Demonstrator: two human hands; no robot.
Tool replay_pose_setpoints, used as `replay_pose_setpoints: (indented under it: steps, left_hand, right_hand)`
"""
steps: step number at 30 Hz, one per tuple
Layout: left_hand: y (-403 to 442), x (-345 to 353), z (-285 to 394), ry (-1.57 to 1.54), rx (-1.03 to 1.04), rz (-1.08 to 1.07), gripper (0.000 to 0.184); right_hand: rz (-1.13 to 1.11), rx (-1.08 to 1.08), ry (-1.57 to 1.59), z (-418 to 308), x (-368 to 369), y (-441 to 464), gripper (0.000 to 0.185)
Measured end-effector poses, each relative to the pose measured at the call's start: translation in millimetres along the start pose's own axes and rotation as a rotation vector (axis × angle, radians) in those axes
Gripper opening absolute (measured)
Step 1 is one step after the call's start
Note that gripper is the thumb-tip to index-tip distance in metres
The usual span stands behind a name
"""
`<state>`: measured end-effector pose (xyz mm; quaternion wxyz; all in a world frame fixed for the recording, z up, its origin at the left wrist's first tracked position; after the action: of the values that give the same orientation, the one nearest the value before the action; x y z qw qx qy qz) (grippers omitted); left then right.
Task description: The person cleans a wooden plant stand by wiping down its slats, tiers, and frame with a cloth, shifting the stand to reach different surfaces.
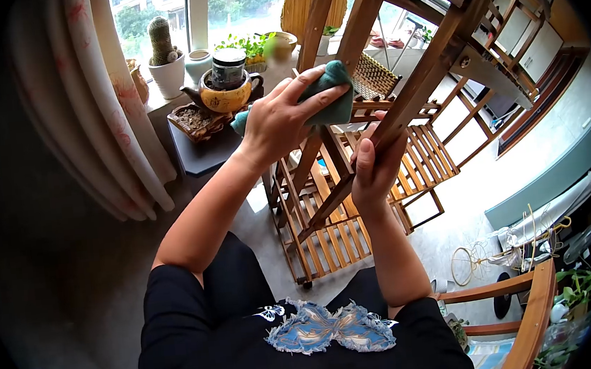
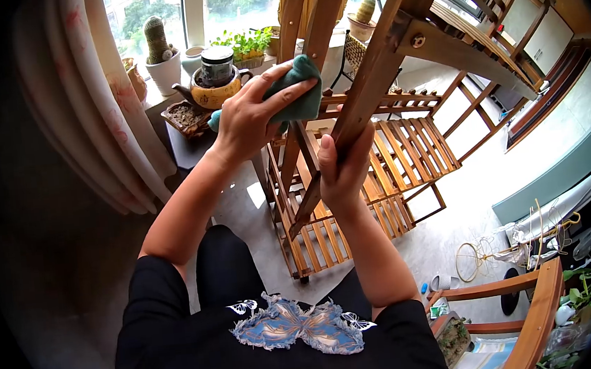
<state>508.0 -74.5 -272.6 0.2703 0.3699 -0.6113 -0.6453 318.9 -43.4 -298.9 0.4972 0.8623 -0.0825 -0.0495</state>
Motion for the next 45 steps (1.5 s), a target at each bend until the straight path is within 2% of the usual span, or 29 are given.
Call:
replay_pose_setpoints:
  steps: [2,3,6,8,11,14,18,20,24,26,28,29,30,32,33,34,36,37,38,40,42,44,45]
  left_hand:
    - [-10.6,-10.6,-2.0,-0.117,-0.015,-0.207,0.067]
    - [-15.9,-10.4,-3.9,-0.159,-0.005,-0.242,0.065]
    - [-15.1,-20.7,3.9,-0.339,-0.205,-0.364,0.065]
    - [-18.0,-18.8,12.4,-0.38,-0.269,-0.342,0.062]
    - [-30.9,-9.6,19.1,-0.382,-0.262,-0.213,0.06]
    - [-38.9,-6.2,23.0,-0.406,-0.289,-0.148,0.059]
    - [-40.1,-10.2,24.2,-0.328,-0.281,-0.148,0.057]
    - [-43.9,-11.5,22.0,-0.306,-0.267,-0.135,0.055]
    - [-53.4,-14.1,18.9,-0.213,-0.246,-0.121,0.052]
    - [-63.2,-16.1,12.7,-0.156,-0.216,-0.111,0.051]
    - [-68.2,-19.1,10.8,-0.179,-0.235,-0.086,0.051]
    - [-77.6,-21.4,7.5,-0.145,-0.272,-0.092,0.049]
    - [-94.6,-23.7,-1.9,-0.023,-0.267,-0.102,0.046]
    - [-96.5,-33.0,10.8,-0.069,-0.362,-0.109,0.046]
    - [-100.6,-37.7,18.9,-0.119,-0.459,-0.057,0.037]
    - [-106.5,-49.2,22.6,-0.112,-0.456,-0.063,0.037]
    - [-125.8,-64.2,25.9,-0.443,-0.949,-0.165,0.032]
    - [-129.2,-68.4,35.2,-0.612,-1.04,-0.211,0.03]
    - [-137.5,-76.4,45.0,-0.709,-1.154,-0.218,0.041]
    - [-147.3,-98.4,61.3,-1.079,-1.346,-0.359,0.045]
    - [-136.3,-123.2,95.9,-1.22,-1.405,-0.324,0.055]
    - [-126.5,-143.1,114.7,-1.154,-1.351,-0.348,0.052]
    - [-105.9,-136.5,121.1,-1.11,-1.091,-0.495,0.046]
  right_hand:
    - [0.012,-0.019,-0.004,2.0,-1.5,1.2,0.038]
    - [0.017,-0.006,0.024,4.2,-3.6,0.6,0.039]
    - [0.084,0.082,0.086,0.9,-2.3,-4.6,0.04]
    - [0.081,0.073,0.051,-5.1,-4.0,-2.8,0.042]
    - [0.046,0.014,-0.042,-14.1,-7.0,2.5,0.051]
    - [-0.085,0.168,-0.073,-16.1,-15.0,-0.3,0.061]
    - [-0.162,-0.088,-0.037,1.5,-31.0,-6.1,0.063]
    - [-0.217,-0.016,-0.034,18.6,-53.1,-18.6,0.055]
    - [0.027,0.195,-0.382,74.6,-99.3,-61.1,0.032]
    - [0.06,0.198,-0.465,102.1,-116.3,-75.4,0.035]
    - [0.052,0.321,-0.5,127.1,-125.6,-93.8,0.029]
    - [-0.038,0.196,-0.663,136.7,-128.6,-100.2,0.026]
    - [-0.095,0.16,-0.754,134.6,-124.1,-104.3,0.025]
    - [-0.028,0.068,-0.725,127.6,-120.9,-96.4,0.022]
    - [0.01,0.116,-0.71,125.6,-119.6,-96.4,0.017]
    - [0.011,0.121,-0.703,112.8,-119.9,-90.0,0.017]
    - [-0.13,0.173,-0.62,97.0,-123.7,-77.3,0.014]
    - [-0.106,0.141,-0.608,102.8,-124.6,-80.9,0.019]
    - [-0.106,0.143,-0.604,111.0,-123.0,-87.0,0.019]
    - [-0.052,0.185,-0.646,123.3,-121.7,-97.0,0.018]
    - [-0.058,0.206,-0.649,116.6,-123.6,-92.0,0.017]
    - [-0.085,0.231,-0.648,111.2,-124.1,-88.6,0.016]
    - [-0.092,0.232,-0.642,109.6,-122.9,-88.0,0.017]
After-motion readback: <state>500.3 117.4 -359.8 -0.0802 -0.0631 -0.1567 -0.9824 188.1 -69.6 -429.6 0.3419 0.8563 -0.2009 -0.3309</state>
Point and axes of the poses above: each hand's wrist, its own y-axis towards the middle knuckle, its own x-axis out of the palm, z = x × y, the point moved 2 cm from there along y, towards the middle knuckle, and after that the axes turned 8 degrees about z, right-handed, at the moved point
